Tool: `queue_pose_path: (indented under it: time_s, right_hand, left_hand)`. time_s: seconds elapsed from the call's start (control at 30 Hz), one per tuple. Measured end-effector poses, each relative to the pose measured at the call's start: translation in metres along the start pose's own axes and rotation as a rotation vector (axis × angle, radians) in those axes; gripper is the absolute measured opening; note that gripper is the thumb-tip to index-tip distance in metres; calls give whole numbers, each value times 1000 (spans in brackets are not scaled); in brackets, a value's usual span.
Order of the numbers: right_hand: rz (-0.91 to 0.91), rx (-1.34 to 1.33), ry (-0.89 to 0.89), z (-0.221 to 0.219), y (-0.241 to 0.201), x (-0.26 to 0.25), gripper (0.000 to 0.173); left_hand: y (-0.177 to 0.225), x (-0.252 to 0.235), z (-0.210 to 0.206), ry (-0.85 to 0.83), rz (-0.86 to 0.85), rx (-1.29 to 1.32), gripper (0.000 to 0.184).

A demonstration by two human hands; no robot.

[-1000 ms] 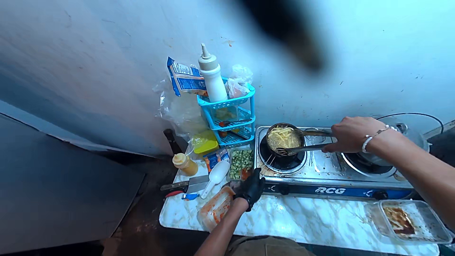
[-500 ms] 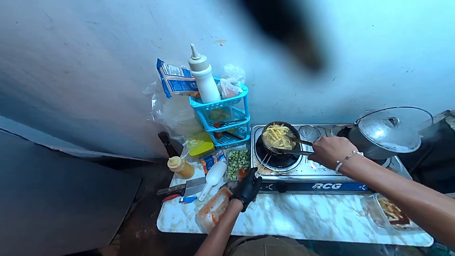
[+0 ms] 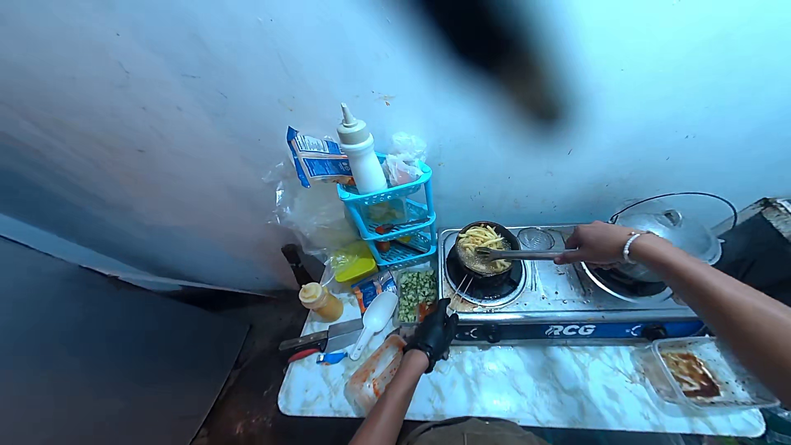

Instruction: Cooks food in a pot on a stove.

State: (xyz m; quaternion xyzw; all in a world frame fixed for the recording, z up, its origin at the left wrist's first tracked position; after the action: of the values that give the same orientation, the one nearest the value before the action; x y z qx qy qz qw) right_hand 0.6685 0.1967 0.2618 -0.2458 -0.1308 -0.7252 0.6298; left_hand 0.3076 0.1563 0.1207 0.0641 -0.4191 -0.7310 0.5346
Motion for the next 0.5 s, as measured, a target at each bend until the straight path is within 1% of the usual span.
queue_pose_path:
  time_s: [0.1, 0.2, 0.3, 0.4, 0.5]
  right_hand:
    - [-32, -178, -63, -1, 16, -1, 55]
    - [-62, -205, -77, 2, 23, 1, 58]
    - [-76, -47, -2, 17, 8, 16, 61]
    - [-87, 178, 148, 37, -19, 41, 65]
    - [-147, 264, 220, 42, -52, 69, 68]
  left_hand:
    - [0, 0, -1, -8, 7, -21, 53]
    - [1, 1, 0, -11, 8, -30, 53]
    - [1, 0, 0, -8, 5, -22, 53]
    - [0, 0, -1, -7, 1, -19, 53]
    - [-1, -1, -1, 6, 0, -8, 52]
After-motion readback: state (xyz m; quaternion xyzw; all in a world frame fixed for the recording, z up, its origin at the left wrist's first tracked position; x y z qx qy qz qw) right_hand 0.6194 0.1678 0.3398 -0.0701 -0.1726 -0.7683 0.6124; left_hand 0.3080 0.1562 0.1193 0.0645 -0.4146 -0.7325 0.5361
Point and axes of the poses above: each hand's wrist, its own x-axis away from the middle knuckle, its own z-axis out of the back of the hand, y = z × x, the point moved 4 cm from there along -x, towards the middle knuckle, and after that the axes turned 1 degree about -z, right-handed, at the moved point
